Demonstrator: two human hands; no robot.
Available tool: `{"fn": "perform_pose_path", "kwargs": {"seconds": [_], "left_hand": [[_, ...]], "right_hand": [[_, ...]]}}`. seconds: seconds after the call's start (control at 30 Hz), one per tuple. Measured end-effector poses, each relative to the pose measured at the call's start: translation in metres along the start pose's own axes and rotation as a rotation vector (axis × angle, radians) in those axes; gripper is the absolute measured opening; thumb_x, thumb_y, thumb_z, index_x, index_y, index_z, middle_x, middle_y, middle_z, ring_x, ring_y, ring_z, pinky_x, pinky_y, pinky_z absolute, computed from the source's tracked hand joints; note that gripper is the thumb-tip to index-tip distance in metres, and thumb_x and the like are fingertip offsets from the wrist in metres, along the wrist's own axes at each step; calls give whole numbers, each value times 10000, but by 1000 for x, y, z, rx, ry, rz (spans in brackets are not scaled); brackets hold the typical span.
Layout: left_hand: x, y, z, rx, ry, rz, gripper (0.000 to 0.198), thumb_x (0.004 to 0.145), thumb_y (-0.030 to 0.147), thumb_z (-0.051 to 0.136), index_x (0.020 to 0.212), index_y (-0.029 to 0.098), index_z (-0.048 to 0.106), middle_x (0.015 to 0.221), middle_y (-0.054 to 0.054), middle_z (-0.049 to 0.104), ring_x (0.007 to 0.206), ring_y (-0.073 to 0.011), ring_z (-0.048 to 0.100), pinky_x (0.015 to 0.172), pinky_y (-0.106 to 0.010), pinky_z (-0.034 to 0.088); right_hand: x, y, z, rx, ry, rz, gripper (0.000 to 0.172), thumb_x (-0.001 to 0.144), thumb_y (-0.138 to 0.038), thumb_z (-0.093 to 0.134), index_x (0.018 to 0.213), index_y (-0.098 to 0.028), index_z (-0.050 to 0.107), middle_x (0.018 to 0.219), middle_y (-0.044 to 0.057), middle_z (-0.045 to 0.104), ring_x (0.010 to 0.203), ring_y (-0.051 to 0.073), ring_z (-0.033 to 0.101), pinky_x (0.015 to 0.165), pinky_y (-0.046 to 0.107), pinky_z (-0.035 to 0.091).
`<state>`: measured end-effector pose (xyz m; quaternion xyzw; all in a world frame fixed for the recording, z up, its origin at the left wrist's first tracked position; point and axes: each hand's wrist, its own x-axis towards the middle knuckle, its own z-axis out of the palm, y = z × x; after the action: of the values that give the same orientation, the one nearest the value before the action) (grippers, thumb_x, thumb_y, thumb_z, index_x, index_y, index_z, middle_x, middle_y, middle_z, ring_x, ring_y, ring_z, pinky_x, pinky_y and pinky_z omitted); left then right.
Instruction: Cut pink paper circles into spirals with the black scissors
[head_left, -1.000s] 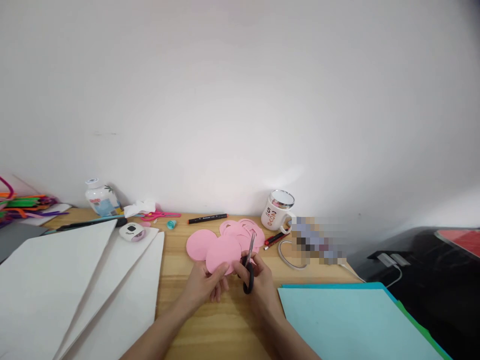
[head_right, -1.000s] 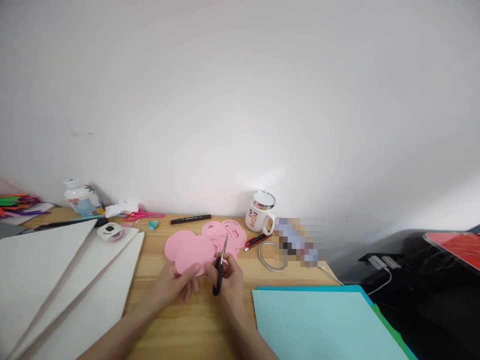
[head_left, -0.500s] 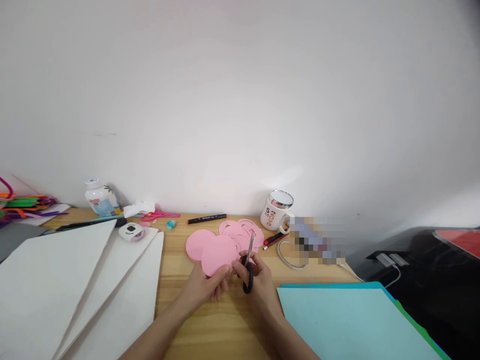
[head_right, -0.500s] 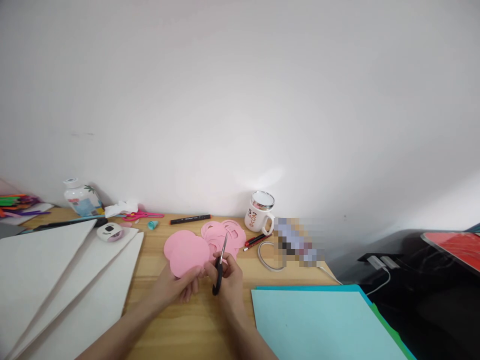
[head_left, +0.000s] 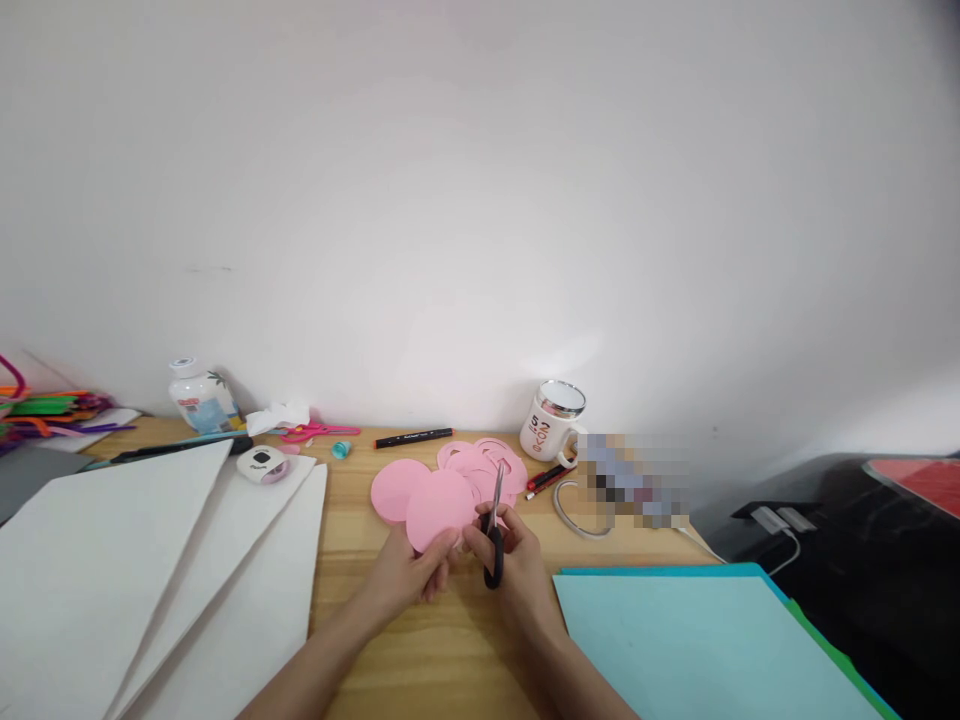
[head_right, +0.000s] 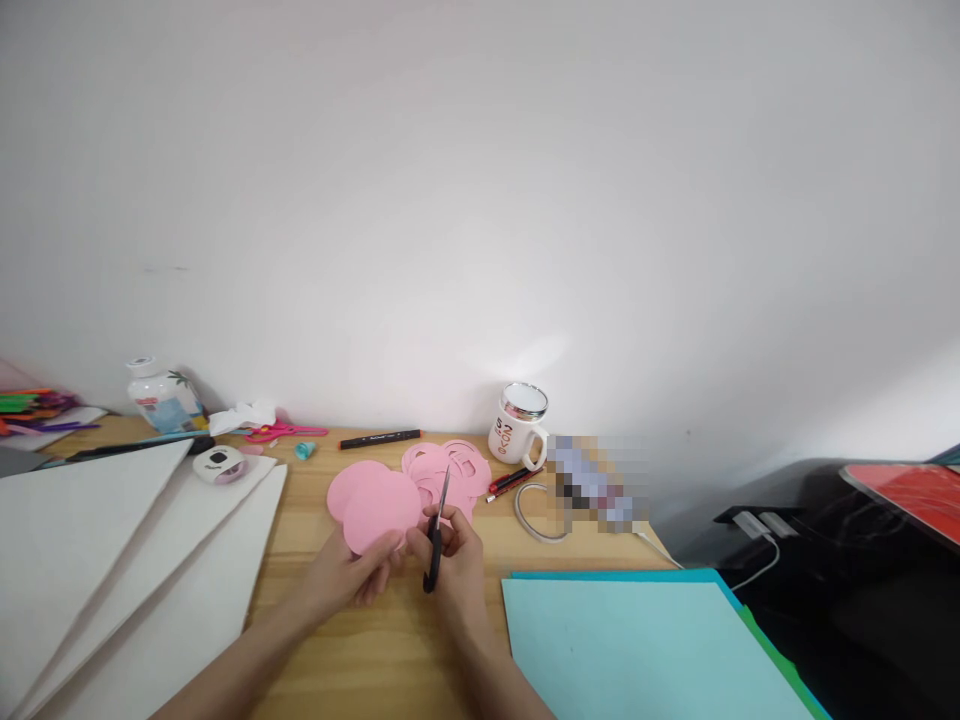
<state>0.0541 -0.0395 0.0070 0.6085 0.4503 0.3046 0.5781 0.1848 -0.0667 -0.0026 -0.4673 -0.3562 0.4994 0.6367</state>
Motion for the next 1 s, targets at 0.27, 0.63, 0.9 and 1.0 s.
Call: {"fn": "perform_pose_path", "kwargs": {"seconds": [0.27, 0.63, 0.9, 1.0], "left_hand": [[1, -3, 0, -11, -32, 38, 396, 734, 517, 479, 557, 163, 493, 334, 48, 444, 281, -68, 362, 306, -177, 291], [-3, 2, 0, 11, -9, 62, 344, 751, 453, 487, 566, 163, 492, 325, 61, 411, 305, -71, 345, 343, -188, 305], [-1, -1, -1, 57, 16, 52, 351, 759, 438, 462, 535, 170, 489, 329, 57, 400, 308, -79, 341, 354, -201, 298], [-3, 5, -2, 97, 79, 79, 426, 774, 453, 427, 443, 186, 435, 323, 51, 374, 317, -82, 345, 377, -208, 311]], "right_hand": [[0, 1, -3, -5, 18, 2, 329, 591, -314, 745, 810, -187, 535, 562, -44, 539, 518, 121, 483, 501, 225, 351], [0, 5, -3, -12, 57, -9, 327, 630, -323, 721, 855, -174, 537, 590, -37, 539, 555, 119, 474, 535, 229, 347], [1, 0, -2, 7, 12, 16, 321, 610, -316, 735, 825, -184, 537, 571, -46, 534, 540, 115, 476, 534, 224, 361], [0, 3, 0, 13, -116, 15, 313, 608, -306, 741, 798, -189, 521, 568, -44, 542, 543, 122, 495, 537, 228, 369]]}}
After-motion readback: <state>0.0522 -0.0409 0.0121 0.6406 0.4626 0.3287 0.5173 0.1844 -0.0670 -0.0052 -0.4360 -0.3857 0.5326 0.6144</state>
